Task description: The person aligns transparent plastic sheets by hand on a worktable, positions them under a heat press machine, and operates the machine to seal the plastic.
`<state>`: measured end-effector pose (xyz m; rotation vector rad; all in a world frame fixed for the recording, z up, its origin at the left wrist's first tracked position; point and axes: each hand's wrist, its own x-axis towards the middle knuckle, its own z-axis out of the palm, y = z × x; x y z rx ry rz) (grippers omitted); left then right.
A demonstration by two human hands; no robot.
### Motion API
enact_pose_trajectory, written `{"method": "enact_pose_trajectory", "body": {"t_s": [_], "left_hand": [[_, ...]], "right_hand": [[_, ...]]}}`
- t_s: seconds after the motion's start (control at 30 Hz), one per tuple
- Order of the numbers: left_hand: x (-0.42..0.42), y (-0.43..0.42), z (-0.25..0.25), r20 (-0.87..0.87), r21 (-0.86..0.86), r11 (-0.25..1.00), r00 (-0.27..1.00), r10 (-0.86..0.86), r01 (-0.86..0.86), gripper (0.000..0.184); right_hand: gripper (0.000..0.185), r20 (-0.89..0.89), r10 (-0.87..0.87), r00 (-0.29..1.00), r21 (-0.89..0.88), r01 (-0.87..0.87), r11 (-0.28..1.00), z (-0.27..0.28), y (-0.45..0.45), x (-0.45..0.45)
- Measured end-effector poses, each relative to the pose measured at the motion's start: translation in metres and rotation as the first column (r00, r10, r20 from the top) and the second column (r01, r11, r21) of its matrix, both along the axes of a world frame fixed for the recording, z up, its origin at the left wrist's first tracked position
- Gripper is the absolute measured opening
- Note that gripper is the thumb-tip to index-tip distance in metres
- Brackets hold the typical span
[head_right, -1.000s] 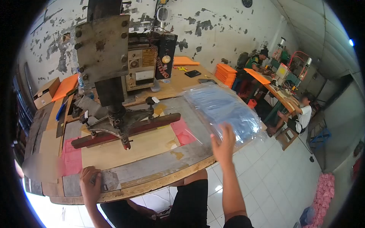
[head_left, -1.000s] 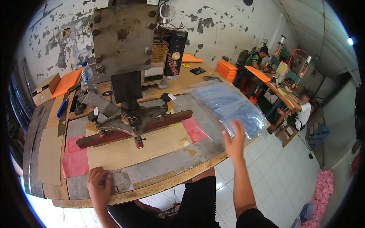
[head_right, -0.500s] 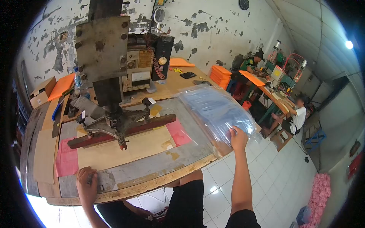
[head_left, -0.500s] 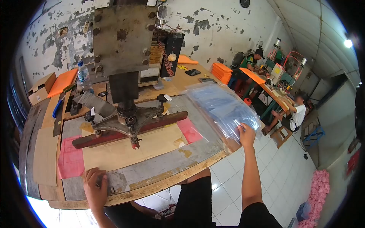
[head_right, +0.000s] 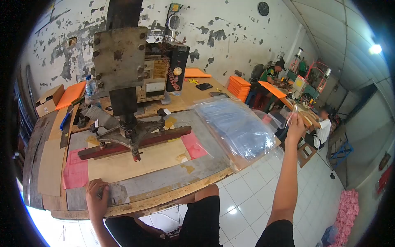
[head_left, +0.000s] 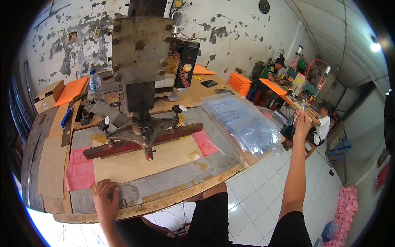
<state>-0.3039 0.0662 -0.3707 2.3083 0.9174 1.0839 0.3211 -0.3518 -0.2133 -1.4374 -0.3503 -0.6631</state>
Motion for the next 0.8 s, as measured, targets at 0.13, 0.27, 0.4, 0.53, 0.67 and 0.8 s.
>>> {"method": "enact_pose_trajectory", "body": {"t_s": [0.13,0.27,0.4,0.53,0.67,0.8], "left_hand": [[0.002,-0.001,0.0,0.007,0.015,1.0,1.0,0.01,-0.01,0.013],[0.002,-0.003,0.0,-0.002,0.034,0.999,1.0,0.031,-0.031,0.014],[0.002,-0.004,0.004,0.004,-0.007,1.0,1.0,0.005,-0.005,0.019],[0.027,-0.037,0.03,0.177,0.014,0.998,0.982,-0.059,0.058,0.029],[0.061,-0.106,0.037,0.218,-0.132,0.863,0.863,-0.455,0.488,0.032],[0.109,-0.187,0.03,0.549,-0.349,-0.164,0.06,-0.833,0.923,0.065]], "right_hand": [[0.03,0.248,0.183,0.951,-0.201,-0.134,0.97,0.06,0.003,-0.05],[0.029,0.398,-0.026,0.917,0.136,-0.032,0.99,0.119,0.009,-0.123],[0.032,0.359,0.164,0.919,-0.151,-0.116,0.982,0.155,-0.018,-0.143],[0.038,0.549,0.272,0.79,0.092,-0.381,0.92,0.186,-0.047,-0.164],[0.035,0.632,0.394,0.667,-0.036,-0.483,0.875,0.203,-0.034,-0.219],[0.034,0.575,0.516,0.635,-0.113,-0.563,0.819,0.188,0.006,-0.275]]}}
